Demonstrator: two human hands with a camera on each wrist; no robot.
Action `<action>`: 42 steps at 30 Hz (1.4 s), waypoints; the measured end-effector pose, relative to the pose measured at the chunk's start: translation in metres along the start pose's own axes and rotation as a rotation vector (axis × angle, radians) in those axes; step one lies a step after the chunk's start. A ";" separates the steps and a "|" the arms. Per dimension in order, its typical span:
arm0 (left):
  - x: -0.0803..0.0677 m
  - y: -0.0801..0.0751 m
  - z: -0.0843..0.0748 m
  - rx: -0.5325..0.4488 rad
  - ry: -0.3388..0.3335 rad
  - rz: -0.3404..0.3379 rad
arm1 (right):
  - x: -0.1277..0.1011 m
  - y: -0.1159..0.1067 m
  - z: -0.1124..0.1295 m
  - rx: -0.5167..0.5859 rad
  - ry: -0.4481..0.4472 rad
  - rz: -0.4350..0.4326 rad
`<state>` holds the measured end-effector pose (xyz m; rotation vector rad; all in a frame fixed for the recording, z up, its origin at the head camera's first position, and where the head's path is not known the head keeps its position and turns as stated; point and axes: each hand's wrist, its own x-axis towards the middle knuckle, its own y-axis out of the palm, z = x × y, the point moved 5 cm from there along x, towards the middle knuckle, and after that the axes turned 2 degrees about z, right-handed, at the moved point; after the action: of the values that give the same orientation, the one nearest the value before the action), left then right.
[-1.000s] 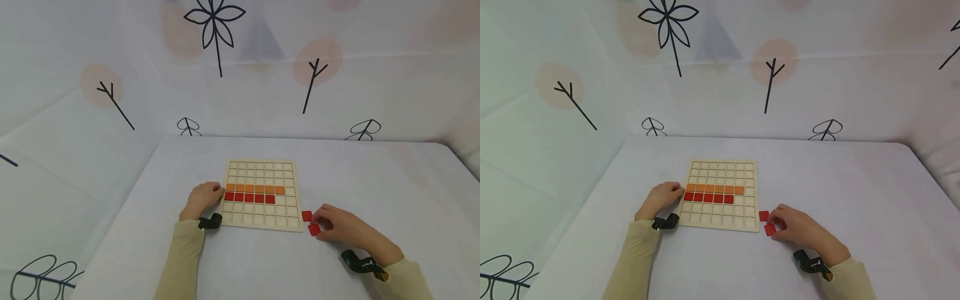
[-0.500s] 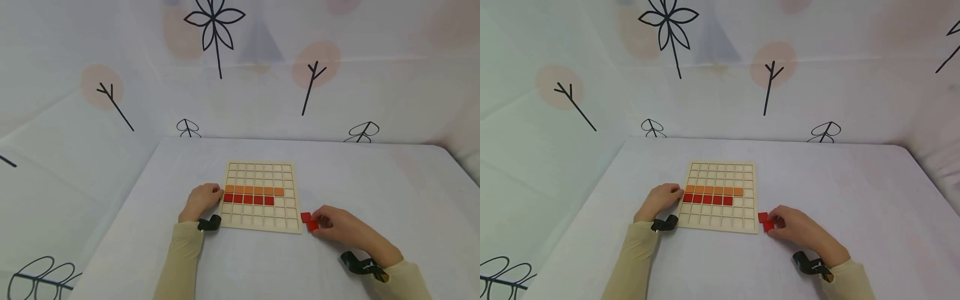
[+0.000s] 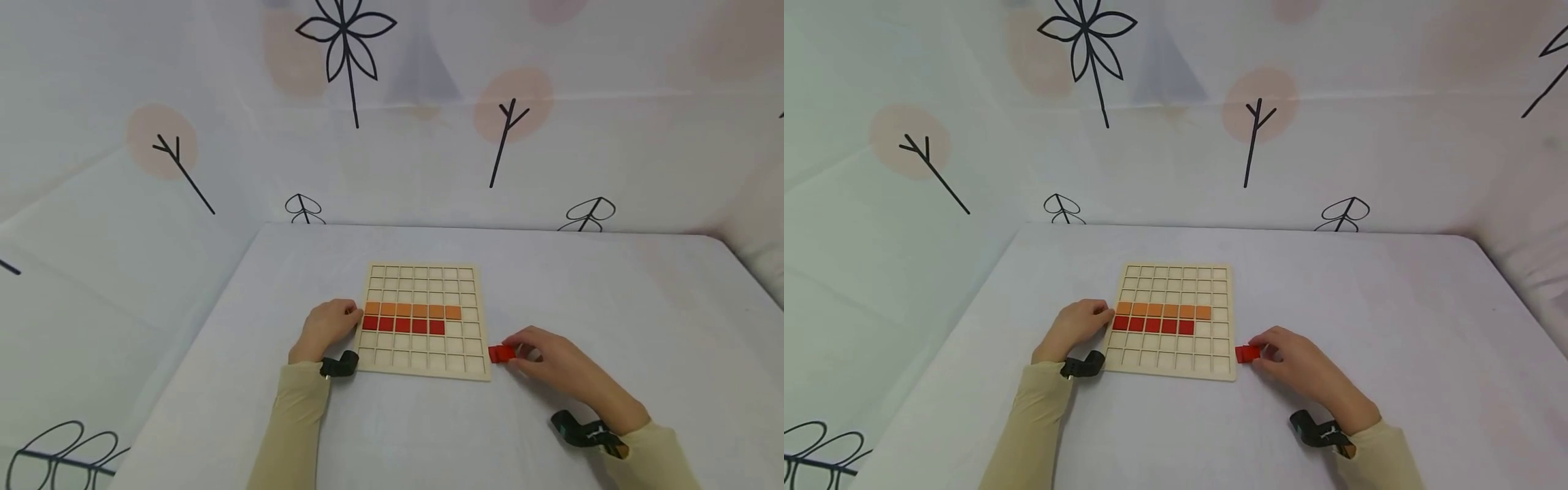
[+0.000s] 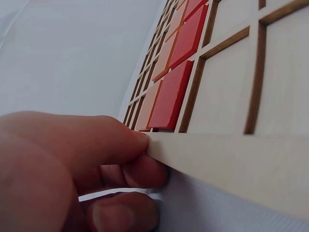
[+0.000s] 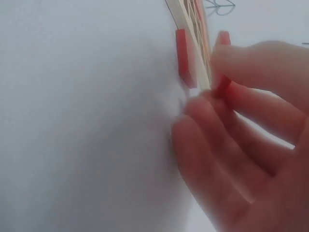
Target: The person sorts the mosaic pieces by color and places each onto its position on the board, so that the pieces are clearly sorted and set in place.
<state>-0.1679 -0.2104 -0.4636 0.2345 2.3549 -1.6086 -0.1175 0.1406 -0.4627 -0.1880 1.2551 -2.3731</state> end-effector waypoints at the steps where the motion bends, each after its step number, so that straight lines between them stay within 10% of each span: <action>1: 0.000 0.000 0.000 0.001 0.001 -0.001 | 0.000 0.000 0.000 0.001 0.004 -0.005; 19: 0.003 0.002 0.002 0.002 -0.005 -0.004 | 0.005 0.011 0.001 0.093 0.165 0.029; 42: 0.000 -0.001 0.000 -0.014 0.009 0.005 | 0.018 0.013 0.024 0.108 0.067 -0.023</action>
<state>-0.1687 -0.2109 -0.4629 0.2452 2.3694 -1.5914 -0.1217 0.1080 -0.4613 -0.0900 1.1563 -2.4783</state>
